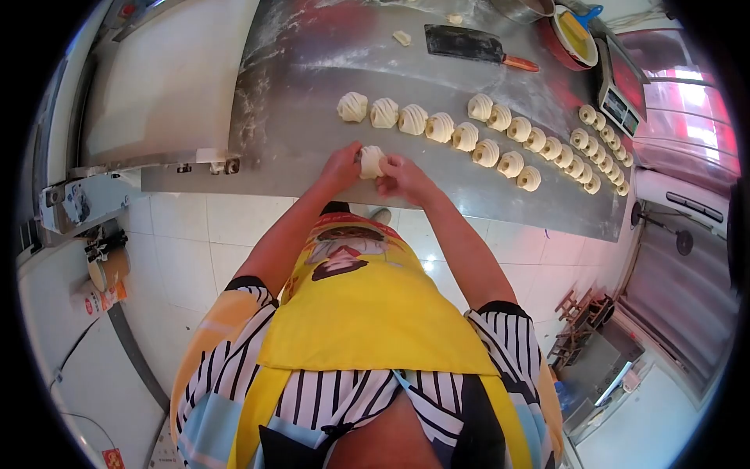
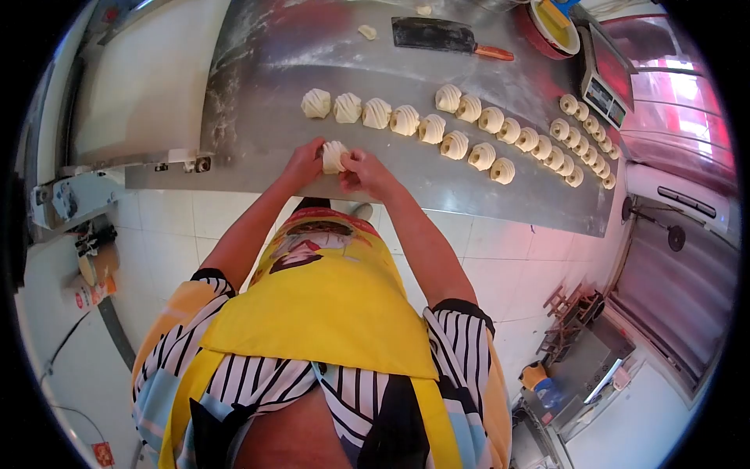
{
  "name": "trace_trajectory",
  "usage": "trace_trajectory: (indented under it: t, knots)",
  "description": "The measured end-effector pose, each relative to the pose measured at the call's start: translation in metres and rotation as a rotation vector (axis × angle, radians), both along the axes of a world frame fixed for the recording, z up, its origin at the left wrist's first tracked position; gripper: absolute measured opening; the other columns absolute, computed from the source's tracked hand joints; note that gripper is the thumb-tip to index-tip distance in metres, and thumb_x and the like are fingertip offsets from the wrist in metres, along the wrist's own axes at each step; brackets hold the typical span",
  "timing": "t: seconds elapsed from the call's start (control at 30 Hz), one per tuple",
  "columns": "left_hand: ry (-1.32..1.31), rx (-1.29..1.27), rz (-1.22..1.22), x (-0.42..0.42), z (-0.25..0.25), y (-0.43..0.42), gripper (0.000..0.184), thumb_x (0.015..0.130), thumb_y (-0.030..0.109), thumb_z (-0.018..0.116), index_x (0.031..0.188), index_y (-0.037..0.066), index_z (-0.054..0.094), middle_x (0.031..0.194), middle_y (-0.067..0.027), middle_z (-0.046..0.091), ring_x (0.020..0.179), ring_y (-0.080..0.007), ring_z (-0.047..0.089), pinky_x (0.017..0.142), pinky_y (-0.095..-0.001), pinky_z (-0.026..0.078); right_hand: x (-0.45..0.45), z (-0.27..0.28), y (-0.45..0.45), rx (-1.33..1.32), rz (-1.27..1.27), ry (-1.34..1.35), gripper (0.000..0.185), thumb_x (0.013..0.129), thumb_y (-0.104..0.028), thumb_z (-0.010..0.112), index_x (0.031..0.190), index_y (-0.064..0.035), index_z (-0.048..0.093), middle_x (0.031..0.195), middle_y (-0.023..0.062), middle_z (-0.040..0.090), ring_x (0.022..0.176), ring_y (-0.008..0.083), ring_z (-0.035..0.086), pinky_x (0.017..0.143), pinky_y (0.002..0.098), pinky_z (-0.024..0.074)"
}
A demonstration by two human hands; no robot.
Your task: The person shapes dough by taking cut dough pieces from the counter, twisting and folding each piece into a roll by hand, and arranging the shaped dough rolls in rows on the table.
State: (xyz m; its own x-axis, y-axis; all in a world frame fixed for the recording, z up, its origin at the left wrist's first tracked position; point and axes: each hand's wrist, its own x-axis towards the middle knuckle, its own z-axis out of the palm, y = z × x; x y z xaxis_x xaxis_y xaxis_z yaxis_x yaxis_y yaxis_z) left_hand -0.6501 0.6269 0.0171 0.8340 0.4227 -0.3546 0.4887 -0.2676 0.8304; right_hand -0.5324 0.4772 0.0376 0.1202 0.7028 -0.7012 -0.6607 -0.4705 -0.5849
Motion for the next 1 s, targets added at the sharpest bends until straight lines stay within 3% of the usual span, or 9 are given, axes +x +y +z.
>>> trace_trajectory:
  t: [0.07,0.17,0.27,0.47,0.57,0.67,0.77,0.87,1.0]
  knots:
    - [-0.003,0.008,-0.006,-0.003,-0.001,0.000,0.025,0.076,0.010,0.055,0.100,0.004,0.052,0.086,-0.0232,0.061,0.085,-0.0431,0.056,0.070,-0.0442,0.045,0.005,0.009,0.000,-0.087,0.051,0.019,0.035,0.089,-0.036,0.055,0.105,-0.0051,0.049,0.081,0.0071,0.057,0.062,0.0152,0.058,0.057,0.0323,0.0519]
    - [-0.044,0.045,-0.011,-0.010,-0.011,-0.001,0.028,0.079,0.010,0.060,0.105,0.004,0.053,0.075,-0.0108,0.062,0.064,-0.0163,0.056,0.058,-0.0321,0.046,0.007,0.003,0.006,-0.110,0.134,-0.114,0.028,0.086,-0.024,0.058,0.102,-0.0050,0.046,0.077,0.0087,0.058,0.053,0.0170,0.057,0.048,0.0309,0.0507]
    - [-0.029,0.041,-0.077,-0.015,0.002,-0.007,0.026,0.079,0.008,0.060,0.104,0.005,0.052,0.073,-0.0107,0.060,0.061,-0.0170,0.056,0.058,-0.0327,0.045,-0.001,0.008,0.005,-0.072,0.221,-0.398,0.028,0.081,-0.011,0.059,0.104,-0.0047,0.044,0.073,0.0092,0.057,0.049,0.0179,0.056,0.042,0.0313,0.0483]
    - [0.000,0.003,-0.013,-0.014,0.002,-0.015,0.025,0.079,0.007,0.058,0.103,0.006,0.050,0.069,-0.0088,0.060,0.051,-0.0169,0.056,0.047,-0.0310,0.044,-0.015,-0.002,0.004,-0.194,-0.019,-0.364,0.029,0.077,-0.005,0.060,0.100,-0.0043,0.041,0.068,0.0098,0.056,0.051,0.0180,0.058,0.039,0.0332,0.0464]
    - [0.070,-0.390,0.061,-0.014,0.007,-0.008,0.025,0.077,0.005,0.059,0.100,0.005,0.047,0.066,-0.0133,0.060,0.048,-0.0219,0.059,0.046,-0.0344,0.046,-0.016,-0.015,0.003,-0.214,0.104,-0.611,0.028,0.075,-0.005,0.059,0.098,-0.0064,0.042,0.077,0.0096,0.058,0.058,0.0167,0.061,0.043,0.0294,0.0472]
    - [0.147,-0.607,0.076,-0.011,0.020,-0.004,0.023,0.081,0.004,0.054,0.102,0.006,0.044,0.061,-0.0069,0.058,0.046,-0.0159,0.057,0.042,-0.0280,0.044,-0.015,-0.032,0.002,-0.169,0.341,-1.271,0.024,0.074,-0.003,0.058,0.094,-0.0054,0.044,0.077,0.0103,0.058,0.057,0.0167,0.060,0.041,0.0304,0.0445]
    - [0.137,-0.470,0.115,-0.006,0.024,-0.011,0.020,0.081,0.003,0.053,0.097,0.005,0.043,0.059,-0.0076,0.056,0.044,-0.0168,0.056,0.041,-0.0294,0.043,-0.013,-0.022,0.002,-0.164,0.395,-1.299,0.021,0.074,-0.003,0.057,0.091,-0.0042,0.045,0.075,0.0114,0.059,0.055,0.0194,0.060,0.043,0.0332,0.0460]
    - [0.135,-0.287,0.139,-0.006,0.028,-0.019,0.018,0.080,0.002,0.055,0.094,0.003,0.044,0.065,-0.0118,0.058,0.047,-0.0202,0.059,0.039,-0.0343,0.045,-0.014,-0.006,0.001,-0.222,0.189,-0.621,0.022,0.074,-0.014,0.059,0.091,-0.0056,0.047,0.077,0.0169,0.060,0.071,0.0352,0.061,0.064,0.0443,0.0457]
    - [0.128,-0.219,0.066,-0.007,0.015,-0.016,0.018,0.080,0.002,0.054,0.095,0.003,0.044,0.064,-0.0121,0.057,0.048,-0.0221,0.060,0.040,-0.0357,0.046,-0.019,-0.020,0.003,-0.256,0.150,-0.926,0.027,0.072,-0.002,0.059,0.094,-0.0050,0.044,0.072,0.0139,0.059,0.051,0.0233,0.061,0.049,0.0347,0.0476]
